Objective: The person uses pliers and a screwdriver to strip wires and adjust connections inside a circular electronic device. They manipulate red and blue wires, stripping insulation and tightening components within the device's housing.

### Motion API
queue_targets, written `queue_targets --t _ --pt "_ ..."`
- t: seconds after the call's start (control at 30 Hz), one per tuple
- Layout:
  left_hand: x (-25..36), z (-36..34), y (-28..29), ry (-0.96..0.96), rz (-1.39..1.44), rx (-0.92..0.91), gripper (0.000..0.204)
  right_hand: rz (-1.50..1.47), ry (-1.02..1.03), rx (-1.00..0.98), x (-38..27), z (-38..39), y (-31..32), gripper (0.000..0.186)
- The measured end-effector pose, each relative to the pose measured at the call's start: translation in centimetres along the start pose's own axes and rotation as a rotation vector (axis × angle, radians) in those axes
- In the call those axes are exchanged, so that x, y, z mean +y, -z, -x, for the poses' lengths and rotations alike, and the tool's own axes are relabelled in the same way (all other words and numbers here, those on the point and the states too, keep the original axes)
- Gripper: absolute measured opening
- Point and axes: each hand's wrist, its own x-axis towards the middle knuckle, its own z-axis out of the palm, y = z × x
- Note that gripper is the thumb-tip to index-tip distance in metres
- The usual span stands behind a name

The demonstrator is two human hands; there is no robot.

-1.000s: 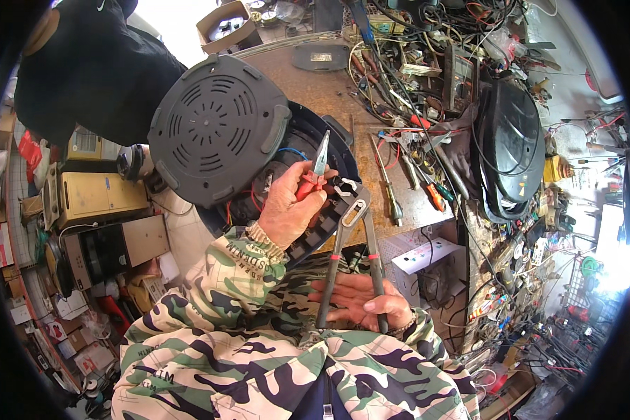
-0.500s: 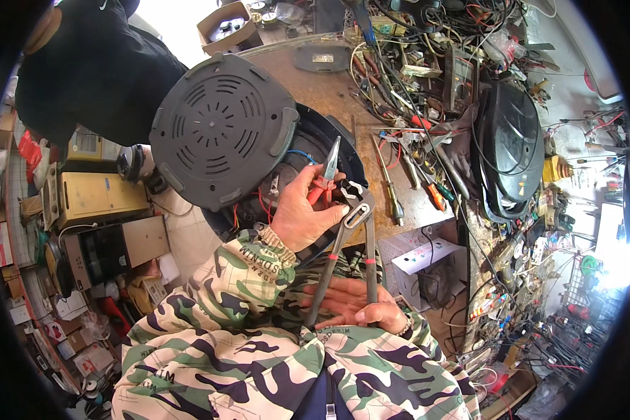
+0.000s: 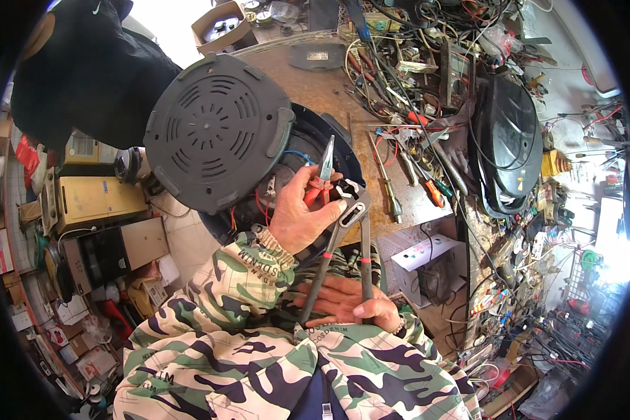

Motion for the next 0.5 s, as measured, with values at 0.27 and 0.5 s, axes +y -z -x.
queue_targets --t 0.27,0.5 --pt "-0.8 -0.2 -0.6 -0.016 -0.034 0.03 0.049 -0.039 0.01 0.053 1.2 -0.1 0.2 0.094" --pt "-1.8 -0.7 -0.8 0.041 0.087 0.081 0.046 -0.003 0.042 0.109 0.8 0.3 0.7 0.096"
